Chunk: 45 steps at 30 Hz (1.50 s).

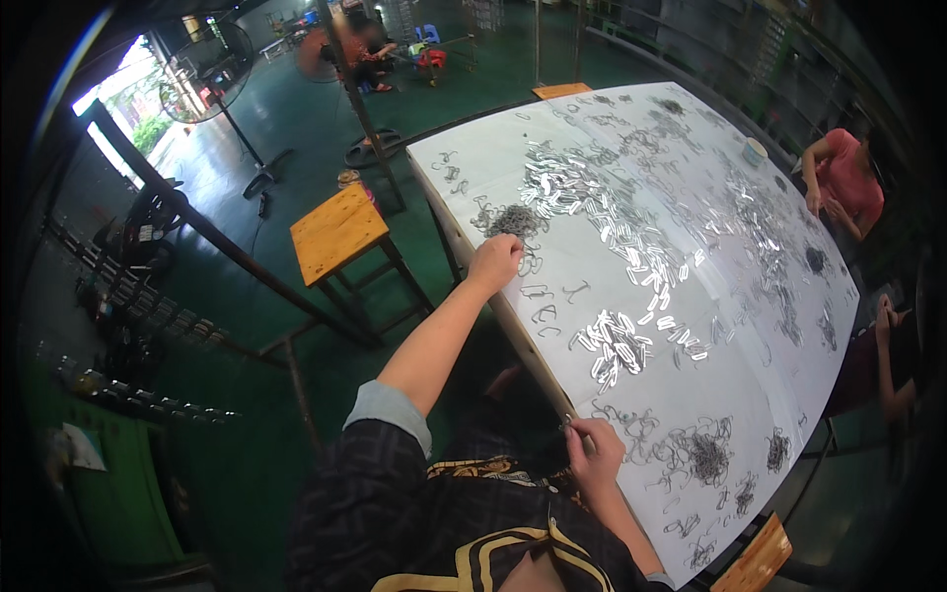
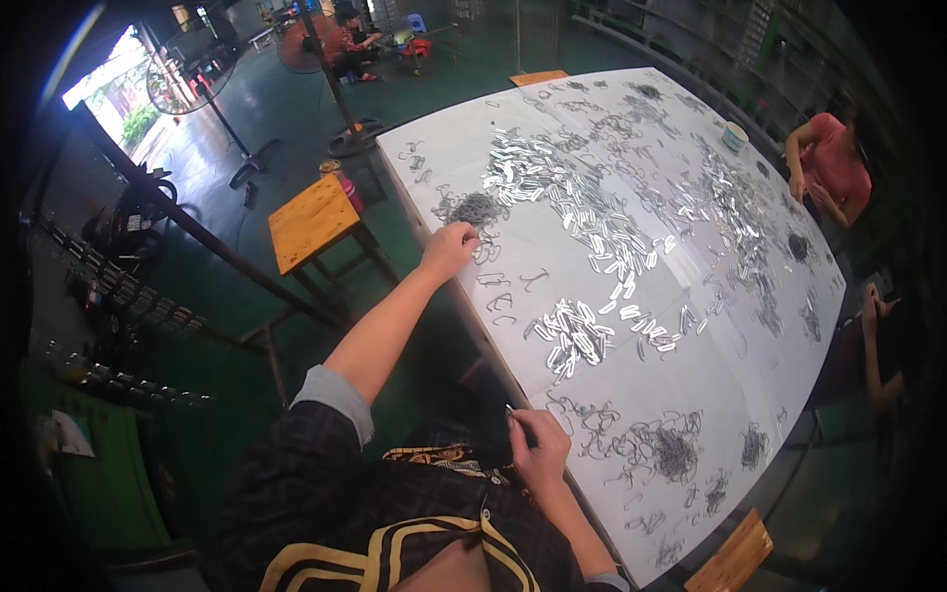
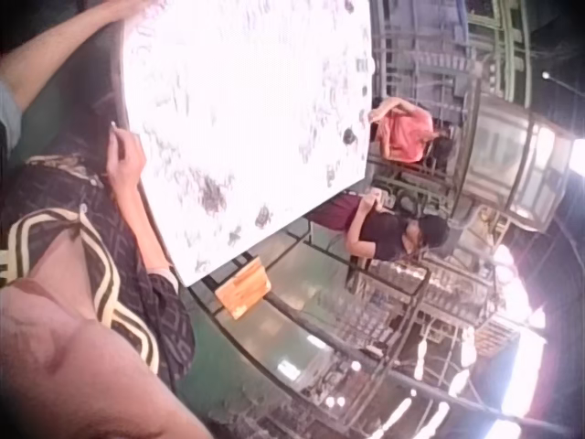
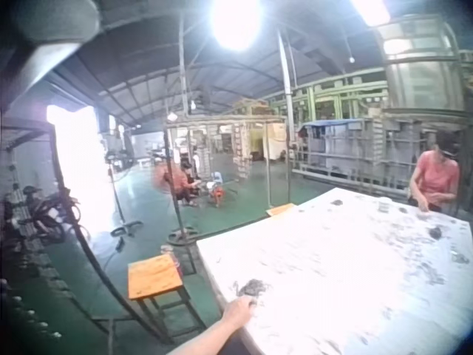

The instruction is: The person repeatedly picks up small metal hooks and flat metal pieces from a table, connects them by hand, and places the assembled units onto a hanging rack to the left. The process is repetitive and involves handling individual components one at a time.

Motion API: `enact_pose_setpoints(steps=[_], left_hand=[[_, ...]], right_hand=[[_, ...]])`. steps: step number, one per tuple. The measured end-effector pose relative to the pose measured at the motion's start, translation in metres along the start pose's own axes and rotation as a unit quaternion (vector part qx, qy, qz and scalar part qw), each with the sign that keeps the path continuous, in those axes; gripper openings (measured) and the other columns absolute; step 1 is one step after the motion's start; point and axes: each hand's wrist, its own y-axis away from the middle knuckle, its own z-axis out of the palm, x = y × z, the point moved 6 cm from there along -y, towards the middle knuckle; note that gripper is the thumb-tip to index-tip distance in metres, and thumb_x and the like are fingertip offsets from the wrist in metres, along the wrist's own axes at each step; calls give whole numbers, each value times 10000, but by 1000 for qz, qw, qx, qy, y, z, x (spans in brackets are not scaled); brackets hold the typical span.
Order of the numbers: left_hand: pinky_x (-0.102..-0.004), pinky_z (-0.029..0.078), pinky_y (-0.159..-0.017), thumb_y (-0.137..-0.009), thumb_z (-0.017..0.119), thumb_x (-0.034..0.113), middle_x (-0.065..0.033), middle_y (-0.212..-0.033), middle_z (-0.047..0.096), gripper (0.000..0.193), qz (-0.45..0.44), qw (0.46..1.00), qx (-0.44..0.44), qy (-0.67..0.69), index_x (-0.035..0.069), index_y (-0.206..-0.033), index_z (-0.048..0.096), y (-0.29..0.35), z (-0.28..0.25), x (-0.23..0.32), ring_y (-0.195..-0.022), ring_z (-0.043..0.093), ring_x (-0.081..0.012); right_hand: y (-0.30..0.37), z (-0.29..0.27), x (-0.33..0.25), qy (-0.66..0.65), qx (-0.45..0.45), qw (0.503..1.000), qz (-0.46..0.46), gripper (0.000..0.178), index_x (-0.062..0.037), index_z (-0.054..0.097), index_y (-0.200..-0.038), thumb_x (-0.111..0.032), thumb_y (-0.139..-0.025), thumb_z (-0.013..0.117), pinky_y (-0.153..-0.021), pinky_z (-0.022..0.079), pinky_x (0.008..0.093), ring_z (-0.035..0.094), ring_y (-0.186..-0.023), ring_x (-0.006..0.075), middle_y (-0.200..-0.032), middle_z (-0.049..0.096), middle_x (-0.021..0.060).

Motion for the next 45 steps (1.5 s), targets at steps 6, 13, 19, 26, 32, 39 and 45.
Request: enact_pose_setpoints(steps=[6, 13, 19, 26, 32, 39, 45], left_hand=[[-315, 502, -648, -819, 656, 137, -101, -741, 672, 142, -99, 965, -19, 243, 10, -881, 640, 11, 2, -21, -679, 648, -187], [-252, 465, -601, -861, 625, 86, -41, -727, 650, 108, -79, 927, -17, 367, -21, -850, 635, 55, -24, 19, -649, 593, -89], [-230, 426, -558, -860, 661, 110, -36, -726, 645, 137, -66, 915, -111, 382, -18, -907, 653, 145, -51, 103, -601, 516, -57], [-251, 455, -591, -850, 661, 53, -62, -852, 654, 74, -10, 935, -166, 313, 12, -911, 652, 191, -69, 143, -663, 586, -124], [-289, 452, -657, -844, 645, 42, -70, -841, 620, 49, 66, 929, -167, 323, 12, -880, 634, 193, -68, 153, -782, 575, -189], [-284, 445, -643, -858, 633, 59, -65, -854, 608, 56, 83, 925, -189, 319, 16, -893, 624, 190, -67, 164, -765, 568, -178], [-259, 442, -649, -878, 621, 59, -47, -872, 584, 63, 8, 922, -218, 321, 17, -923, 612, 194, -61, 158, -749, 556, -130]], right_hand=[[1, 7, 0, -5, -16, 1000, 11, 89, -12, 669, -851, 35, -776, 678, -621, 491, 289, 641, -675, 220, -771, 657, 106], [-2, 13, -3, -13, -25, 1000, -2, 79, -5, 662, -844, 38, -778, 673, -630, 491, 291, 641, -679, 223, -768, 654, 111], [-5, 12, -3, 3, -20, 1000, 5, 81, -6, 659, -845, 36, -777, 673, -632, 492, 296, 641, -680, 224, -768, 652, 115], [-6, 16, 5, -12, -3, 1000, 18, 82, -12, 657, -850, 23, -780, 680, -629, 489, 298, 639, -679, 225, -770, 649, 113], [-7, 11, 1, -17, 3, 1000, 15, 92, -14, 656, -859, 24, -779, 681, -626, 486, 299, 637, -680, 229, -774, 647, 113], [-7, 6, 1, -20, 9, 1000, 20, 88, -13, 653, -860, 21, -783, 679, -624, 485, 295, 639, -687, 233, -780, 650, 109], [-5, 6, 1, -30, -16, 999, 30, 92, -11, 653, -865, 15, -783, 686, -618, 486, 309, 637, -689, 245, -778, 642, 118]])
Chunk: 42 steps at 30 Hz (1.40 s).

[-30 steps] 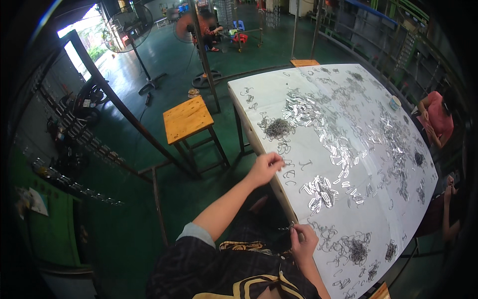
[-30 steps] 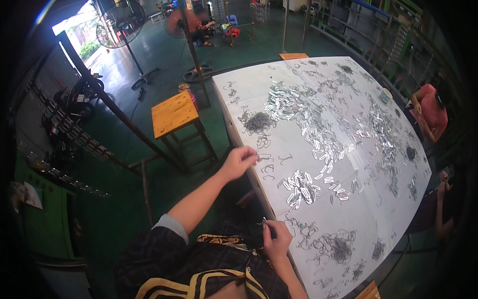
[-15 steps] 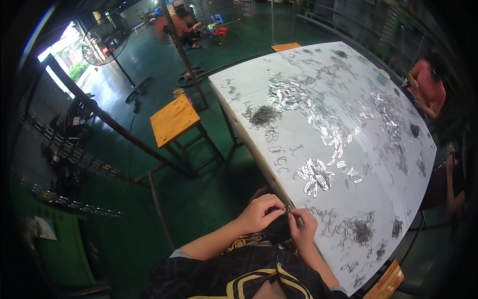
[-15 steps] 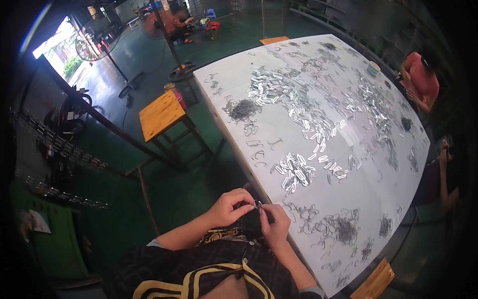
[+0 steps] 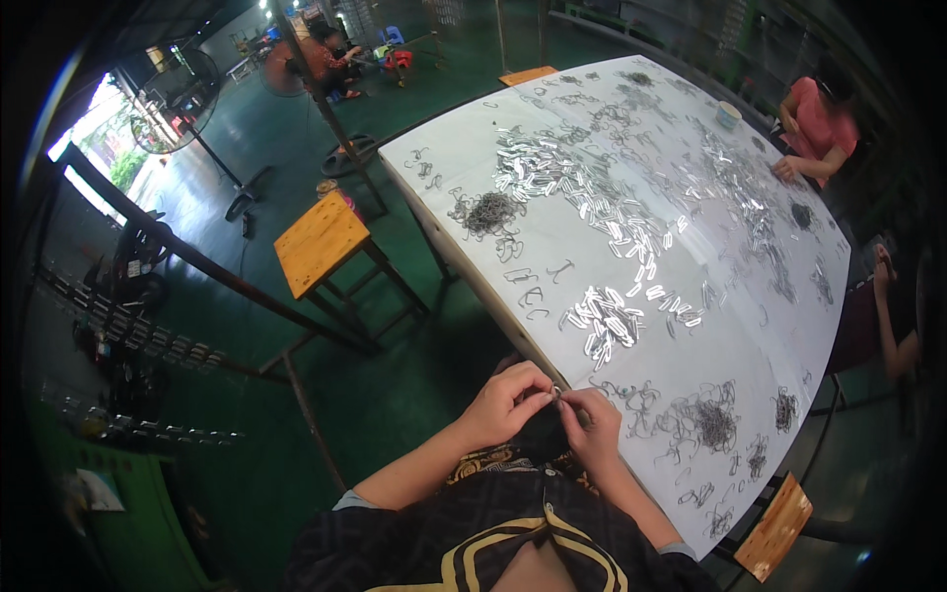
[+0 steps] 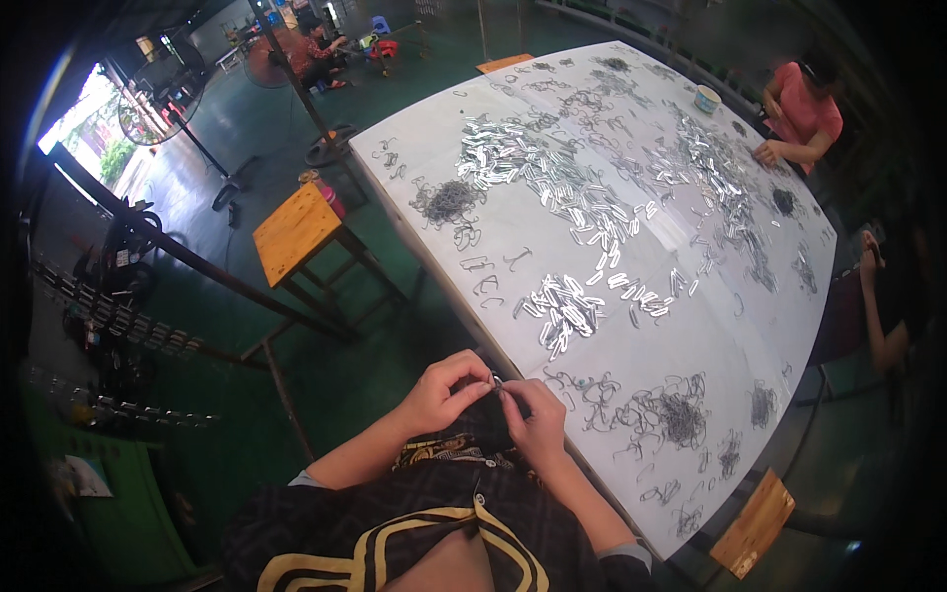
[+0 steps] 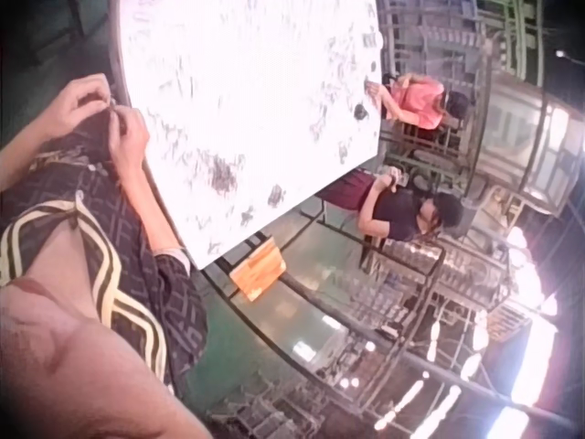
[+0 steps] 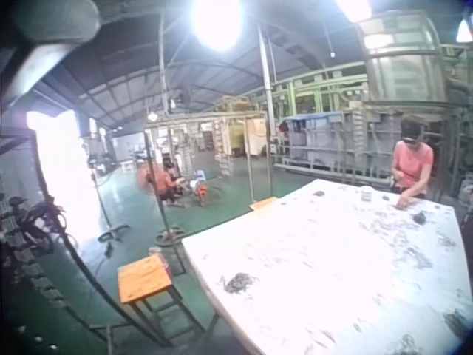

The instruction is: The person repeatedly picks up small metal hooks and flat metal pieces from a table, connects them by hand, and places the assembled units onto a hanging rack to the left. The process is repetitive and involves handling individual components one at a time.

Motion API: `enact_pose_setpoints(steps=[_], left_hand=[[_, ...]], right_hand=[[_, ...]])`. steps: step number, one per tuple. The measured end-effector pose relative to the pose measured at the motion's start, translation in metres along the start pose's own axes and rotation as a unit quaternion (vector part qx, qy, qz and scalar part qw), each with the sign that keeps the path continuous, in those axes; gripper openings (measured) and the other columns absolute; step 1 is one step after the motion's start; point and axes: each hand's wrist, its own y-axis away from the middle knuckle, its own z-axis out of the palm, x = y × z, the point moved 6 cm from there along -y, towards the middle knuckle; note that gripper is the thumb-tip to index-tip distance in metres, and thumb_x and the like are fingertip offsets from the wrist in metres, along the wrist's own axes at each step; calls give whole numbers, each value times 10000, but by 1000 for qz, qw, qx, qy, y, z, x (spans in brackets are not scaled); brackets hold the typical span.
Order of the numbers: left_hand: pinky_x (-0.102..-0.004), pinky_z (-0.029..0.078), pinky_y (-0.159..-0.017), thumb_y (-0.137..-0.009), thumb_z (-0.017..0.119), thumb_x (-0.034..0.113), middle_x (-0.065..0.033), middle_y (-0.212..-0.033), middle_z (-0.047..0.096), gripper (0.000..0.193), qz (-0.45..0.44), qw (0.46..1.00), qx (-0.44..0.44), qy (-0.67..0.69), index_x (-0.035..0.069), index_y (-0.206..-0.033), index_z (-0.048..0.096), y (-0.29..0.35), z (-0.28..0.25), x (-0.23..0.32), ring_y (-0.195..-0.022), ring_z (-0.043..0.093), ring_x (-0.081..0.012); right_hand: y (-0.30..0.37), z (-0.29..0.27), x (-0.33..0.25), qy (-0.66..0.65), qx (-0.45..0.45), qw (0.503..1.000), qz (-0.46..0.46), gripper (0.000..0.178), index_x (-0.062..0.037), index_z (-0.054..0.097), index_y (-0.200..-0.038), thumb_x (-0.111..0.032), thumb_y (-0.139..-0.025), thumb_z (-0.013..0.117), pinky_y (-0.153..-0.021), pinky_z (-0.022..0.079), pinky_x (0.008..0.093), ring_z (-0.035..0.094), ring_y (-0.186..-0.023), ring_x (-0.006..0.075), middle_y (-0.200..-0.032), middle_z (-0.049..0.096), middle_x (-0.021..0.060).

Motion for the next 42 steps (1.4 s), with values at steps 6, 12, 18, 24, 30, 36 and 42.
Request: enact_pose_setpoints(steps=[6, 12, 18, 24, 30, 36, 42], left_hand=[[-245, 456, -796, -903, 562, 5, -61, -1009, 603, 64, 5, 997, 12, 79, -1, -957, 596, -1, 2, -9, -893, 562, -109], [-253, 462, -841, -926, 521, -12, -73, -1011, 652, 109, -40, 993, -8, 109, -17, -1014, 583, 5, 9, -13, -923, 582, -110], [-252, 454, -829, -921, 504, -33, -99, -1055, 639, 100, -12, 994, -11, 111, -17, -998, 564, 4, 11, -12, -930, 567, -111], [-252, 446, -814, -888, 503, -68, -104, -1033, 642, 121, 40, 997, -11, 58, -17, -970, 575, -2, 10, 3, -888, 562, -121], [-269, 464, -836, -873, 499, -87, -127, -1008, 632, 123, 57, 997, 17, 55, -20, -948, 569, 2, 4, 2, -906, 596, -155], [-282, 462, -859, -876, 484, -91, -135, -1010, 623, 123, 64, 997, 25, 44, -15, -947, 550, 2, -1, 4, -943, 599, -175], [-287, 477, -819, -869, 517, -59, -151, -973, 641, 83, 94, 992, 39, 68, -18, -929, 555, 1, 9, 3, -887, 609, -192]], right_hand=[[1, 2, -2, -6, -23, 1000, -6, 99, -17, 658, -873, 20, -785, 683, -619, 485, 320, 628, -690, 279, -783, 636, 129], [6, 2, 9, -26, -17, 999, -13, 135, -26, 683, -888, 21, -765, 714, -592, 477, 273, 621, -652, 189, -764, 647, 90], [-2, -11, 17, -50, -20, 998, -13, 101, -22, 696, -893, -26, -793, 705, -635, 496, 297, 640, -700, 235, -791, 655, 107], [-46, -43, 95, 92, 133, 986, 39, 145, -12, 703, -947, -41, -805, 690, -676, 501, 317, 632, -760, 225, -852, 645, 107], [-86, -38, 122, 284, 90, 955, 0, 137, -43, 674, -857, -94, -738, 719, -768, 471, 403, 558, -859, 293, -852, 560, 103], [-92, -36, 132, 285, 52, 957, 31, 88, -34, 649, -845, -93, -784, 672, -763, 482, 419, 585, -859, 323, -868, 577, 132], [-83, -54, 139, 202, 119, 969, 74, 101, -14, 608, -895, -79, -823, 635, -761, 478, 453, 594, -864, 391, -927, 607, 174]])
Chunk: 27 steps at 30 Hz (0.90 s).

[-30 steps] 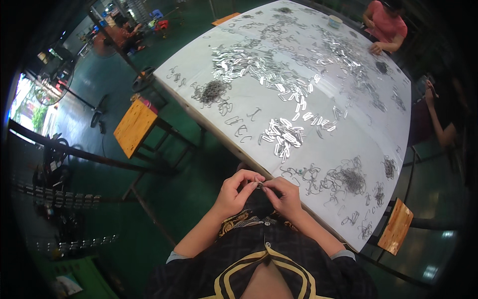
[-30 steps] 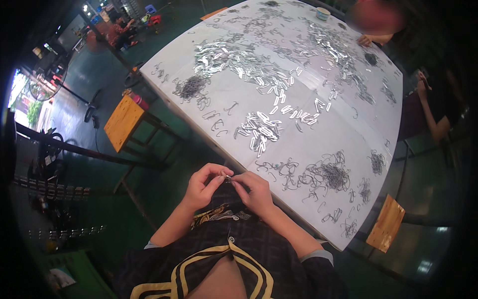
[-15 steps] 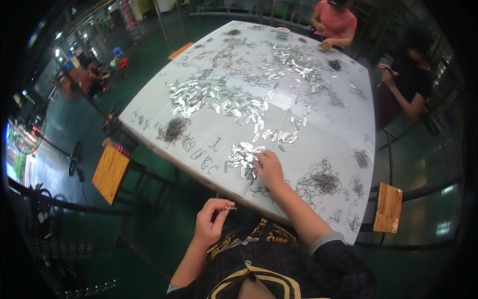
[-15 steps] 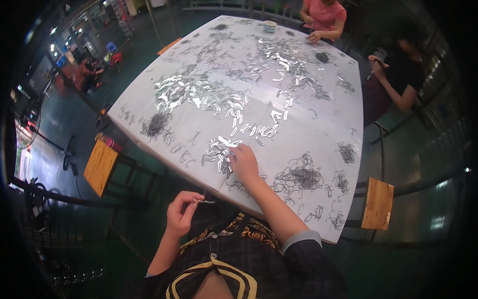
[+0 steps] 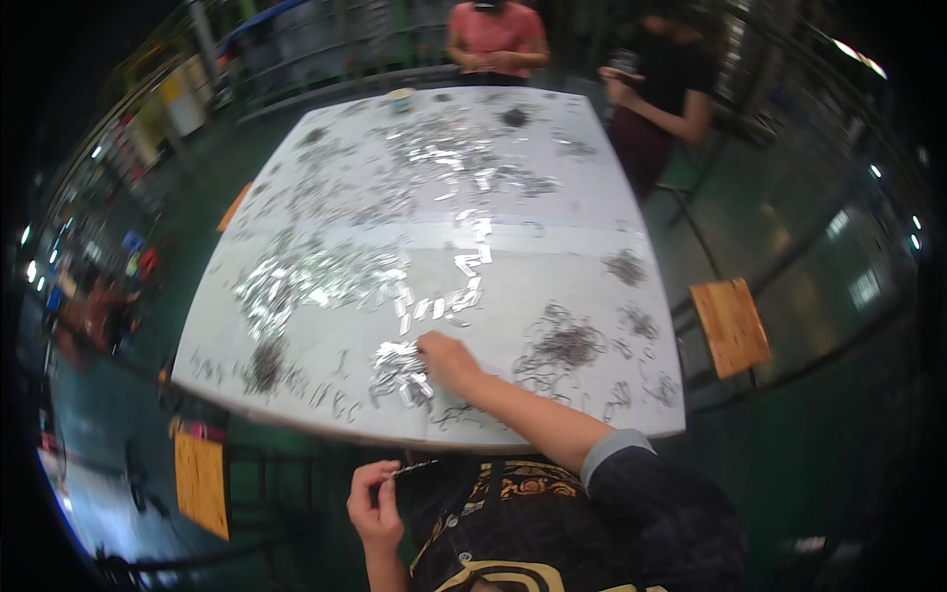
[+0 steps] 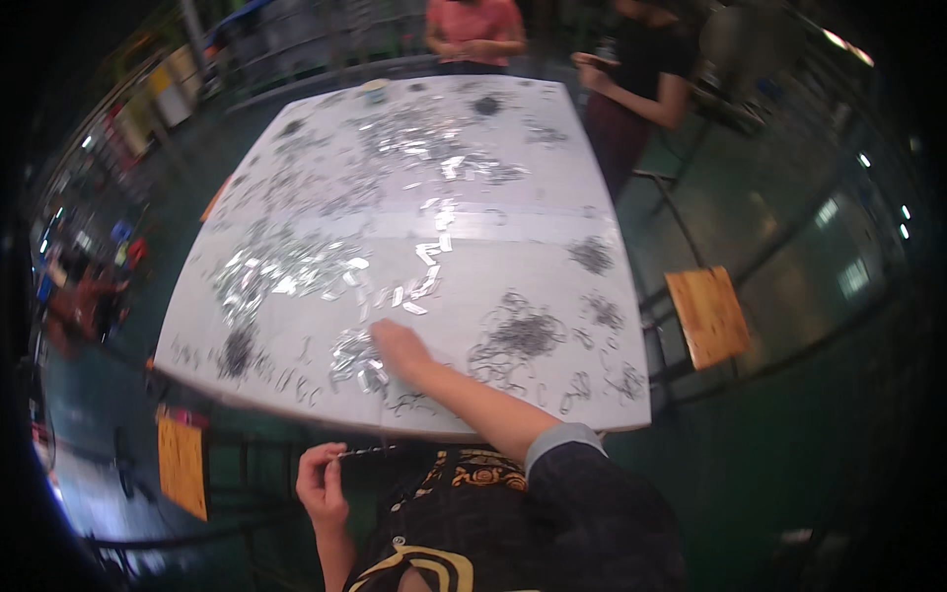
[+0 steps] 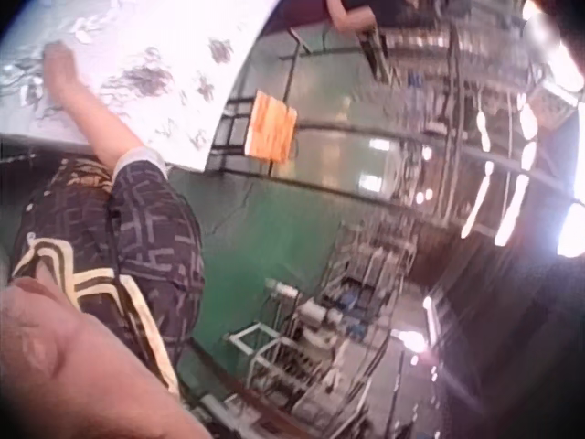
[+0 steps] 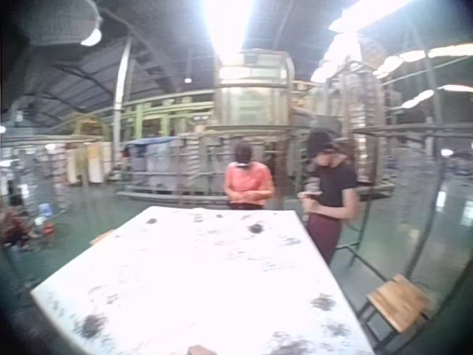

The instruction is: The person repeatedly picks up small metal hooks and flat metal pieces from a table, connects them by hand, and places the assembled units onto a hanging rack to the left. The process is repetitive and involves handling individual components one at a time.

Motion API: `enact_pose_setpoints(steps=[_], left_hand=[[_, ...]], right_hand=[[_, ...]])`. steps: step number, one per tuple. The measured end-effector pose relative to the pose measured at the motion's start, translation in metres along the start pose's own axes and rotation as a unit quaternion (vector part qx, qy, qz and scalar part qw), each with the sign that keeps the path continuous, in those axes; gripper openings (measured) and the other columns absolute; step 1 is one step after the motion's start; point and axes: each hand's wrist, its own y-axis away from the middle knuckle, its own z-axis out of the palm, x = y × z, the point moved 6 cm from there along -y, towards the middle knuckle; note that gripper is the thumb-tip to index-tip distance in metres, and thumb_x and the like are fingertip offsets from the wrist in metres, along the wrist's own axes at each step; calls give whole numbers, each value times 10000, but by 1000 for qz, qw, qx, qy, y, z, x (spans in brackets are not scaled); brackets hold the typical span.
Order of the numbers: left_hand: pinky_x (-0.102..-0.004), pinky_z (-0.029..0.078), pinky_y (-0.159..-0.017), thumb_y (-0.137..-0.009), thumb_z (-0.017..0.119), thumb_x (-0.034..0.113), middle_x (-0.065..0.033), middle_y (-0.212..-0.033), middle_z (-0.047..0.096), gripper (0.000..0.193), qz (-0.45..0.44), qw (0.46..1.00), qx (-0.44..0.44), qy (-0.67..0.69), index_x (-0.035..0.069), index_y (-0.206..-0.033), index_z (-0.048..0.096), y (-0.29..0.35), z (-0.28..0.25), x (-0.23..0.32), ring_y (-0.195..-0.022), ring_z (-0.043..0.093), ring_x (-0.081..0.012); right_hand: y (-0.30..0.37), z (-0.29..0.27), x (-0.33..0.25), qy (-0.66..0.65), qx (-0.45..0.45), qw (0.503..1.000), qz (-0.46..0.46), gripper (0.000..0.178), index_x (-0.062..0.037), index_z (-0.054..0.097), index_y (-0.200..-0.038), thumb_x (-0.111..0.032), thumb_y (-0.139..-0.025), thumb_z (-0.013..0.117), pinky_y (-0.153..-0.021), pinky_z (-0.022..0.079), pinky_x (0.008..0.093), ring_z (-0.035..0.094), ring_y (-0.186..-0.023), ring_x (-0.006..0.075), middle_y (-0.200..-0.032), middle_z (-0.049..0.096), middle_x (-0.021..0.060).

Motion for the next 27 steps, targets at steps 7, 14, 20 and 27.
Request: enact_pose_setpoints(steps=[7, 14, 20, 27], left_hand=[[-290, 472, -843, -880, 494, -70, -144, -982, 639, 95, -23, 999, -24, -9, -30, -938, 558, 2, 10, -5, -903, 604, -187], [-262, 484, -794, -876, 524, -72, -109, -964, 656, 136, -45, 995, -49, -78, -28, -977, 604, -13, 14, -4, -875, 622, -152], [-323, 487, -697, -820, 601, -51, -117, -919, 631, 112, -45, 995, -4, -89, 3, -917, 589, -9, 5, -2, -799, 609, -256], [-313, 482, -717, -811, 626, -34, -112, -915, 638, 101, -27, 987, -25, -157, 1, -901, 598, -1, 3, -7, -810, 616, -236]], right_hand=[[34, -17, -61, -380, -88, 914, 112, 152, 31, 675, -946, -59, -831, 629, -573, 501, 301, 620, -579, 125, -720, 675, 100], [70, -20, -92, -413, -136, 888, 151, 189, 39, 674, -1008, -61, -848, 677, -657, 524, 238, 636, -715, 92, -814, 688, 64], [76, -26, -119, -354, -128, 920, 110, 162, 16, 694, -975, -59, -832, 684, -644, 530, 253, 678, -725, 126, -806, 711, 98], [86, -27, -136, -270, -110, 956, 28, 145, -12, 703, -961, -39, -818, 696, -655, 534, 266, 687, -729, 163, -845, 706, 101]])
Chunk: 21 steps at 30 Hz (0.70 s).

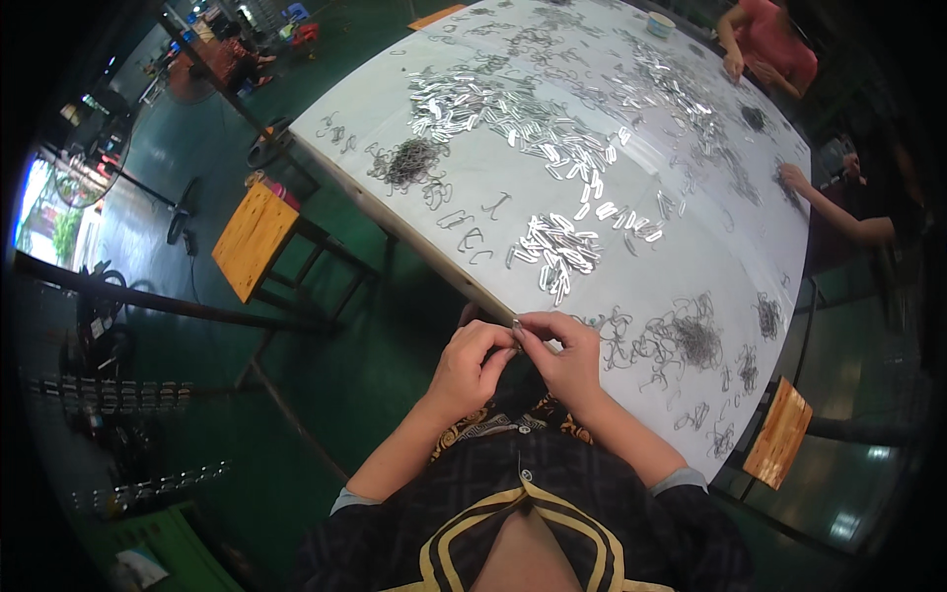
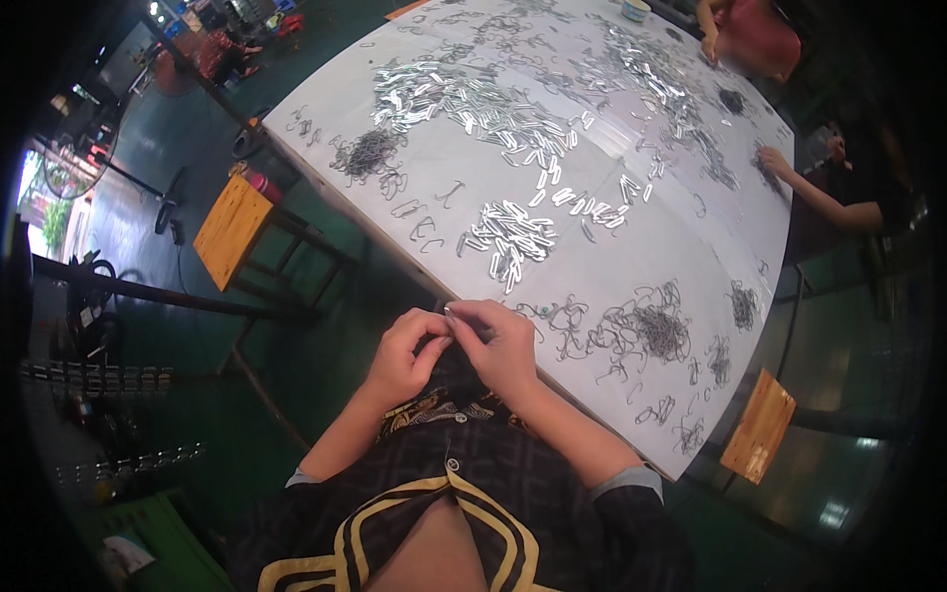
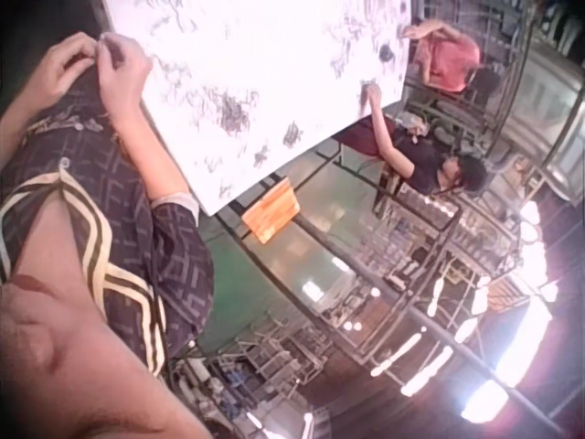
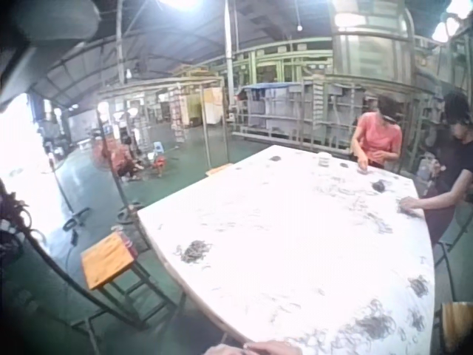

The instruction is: The person repeatedly picks up small metal hooks and flat metal pieces from a table, connects them by hand, and places the assembled units onto a hanging rack to the left. The process is repetitive and involves handling individual components one at a time.

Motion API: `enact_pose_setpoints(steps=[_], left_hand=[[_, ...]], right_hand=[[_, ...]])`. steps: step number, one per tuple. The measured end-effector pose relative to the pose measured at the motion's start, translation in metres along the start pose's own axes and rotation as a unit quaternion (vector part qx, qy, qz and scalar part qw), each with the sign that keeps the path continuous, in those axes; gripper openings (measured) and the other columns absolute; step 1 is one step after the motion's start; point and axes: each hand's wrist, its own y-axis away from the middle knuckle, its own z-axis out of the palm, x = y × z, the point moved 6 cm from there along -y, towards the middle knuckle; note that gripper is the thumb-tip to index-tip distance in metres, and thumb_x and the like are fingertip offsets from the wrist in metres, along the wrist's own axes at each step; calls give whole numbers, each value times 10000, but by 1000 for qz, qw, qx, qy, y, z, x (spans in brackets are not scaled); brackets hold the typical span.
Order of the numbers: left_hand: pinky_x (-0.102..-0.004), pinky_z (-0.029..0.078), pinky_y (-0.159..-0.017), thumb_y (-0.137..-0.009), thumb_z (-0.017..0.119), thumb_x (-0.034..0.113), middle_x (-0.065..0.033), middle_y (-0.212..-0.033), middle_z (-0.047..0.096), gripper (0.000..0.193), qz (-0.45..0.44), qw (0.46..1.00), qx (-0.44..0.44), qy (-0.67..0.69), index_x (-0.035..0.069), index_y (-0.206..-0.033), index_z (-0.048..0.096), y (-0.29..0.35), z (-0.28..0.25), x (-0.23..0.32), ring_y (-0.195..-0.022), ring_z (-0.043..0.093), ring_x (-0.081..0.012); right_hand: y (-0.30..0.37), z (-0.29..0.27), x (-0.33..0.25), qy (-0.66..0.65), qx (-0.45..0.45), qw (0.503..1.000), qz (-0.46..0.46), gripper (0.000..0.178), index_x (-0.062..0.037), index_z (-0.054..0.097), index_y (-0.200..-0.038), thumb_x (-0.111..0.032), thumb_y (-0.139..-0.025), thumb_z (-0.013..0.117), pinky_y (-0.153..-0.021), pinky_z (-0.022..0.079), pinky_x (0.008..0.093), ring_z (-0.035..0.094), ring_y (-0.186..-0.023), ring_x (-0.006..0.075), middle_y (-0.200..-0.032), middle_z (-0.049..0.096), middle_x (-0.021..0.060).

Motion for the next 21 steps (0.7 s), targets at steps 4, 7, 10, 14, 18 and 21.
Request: enact_pose_setpoints(steps=[4, 7, 10, 14, 18, 21], left_hand=[[-320, 488, -695, -805, 646, -15, -110, -883, 643, 115, -33, 999, -7, 2, 1, -917, 626, 3, 1, -8, -791, 624, -238], [-316, 497, -692, -801, 661, -6, -117, -874, 655, 139, -69, 996, -31, 38, 0, -939, 650, 5, -1, -16, -777, 641, -237], [-309, 506, -709, -803, 668, 5, -122, -870, 666, 145, -78, 994, -55, 50, 0, -948, 670, 5, -5, -20, -779, 660, -231], [-303, 513, -729, -803, 681, 33, -126, -870, 682, 146, -112, 984, -133, 37, -6, -944, 691, -4, -12, -17, -802, 671, -226], [-313, 515, -711, -822, 672, 85, -140, -870, 696, 144, -118, 992, -18, 31, -6, -930, 702, -35, -45, -57, -778, 673, -243], [-330, 520, -735, -832, 657, 104, -167, -887, 697, 138, -111, 976, 117, -147, 4, -910, 710, -77, -79, -108, -802, 681, -276]], right_hand=[[3, 3, -6, 59, -2, 996, -65, 128, -16, 695, -935, -21, -807, 695, -628, 525, 281, 681, -707, 193, -823, 689, 106], [4, 5, -6, 73, 4, 994, -81, 118, -21, 686, -921, -14, -804, 693, -623, 522, 289, 678, -702, 212, -815, 681, 110], [6, 7, -9, 89, 0, 991, -96, 114, -23, 679, -915, -9, -803, 693, -628, 522, 291, 679, -709, 221, -814, 678, 113], [9, 9, -6, 87, -2, 991, -104, 119, -23, 672, -912, 4, -799, 695, -632, 521, 293, 676, -710, 225, -817, 675, 116], [9, 9, -7, 73, -7, 992, -99, 128, -21, 671, -917, 16, -797, 694, -633, 520, 291, 671, -701, 223, -827, 673, 118], [10, 9, -7, 74, -8, 992, -105, 131, -22, 670, -922, 16, -799, 694, -629, 518, 288, 669, -696, 220, -832, 673, 118]])
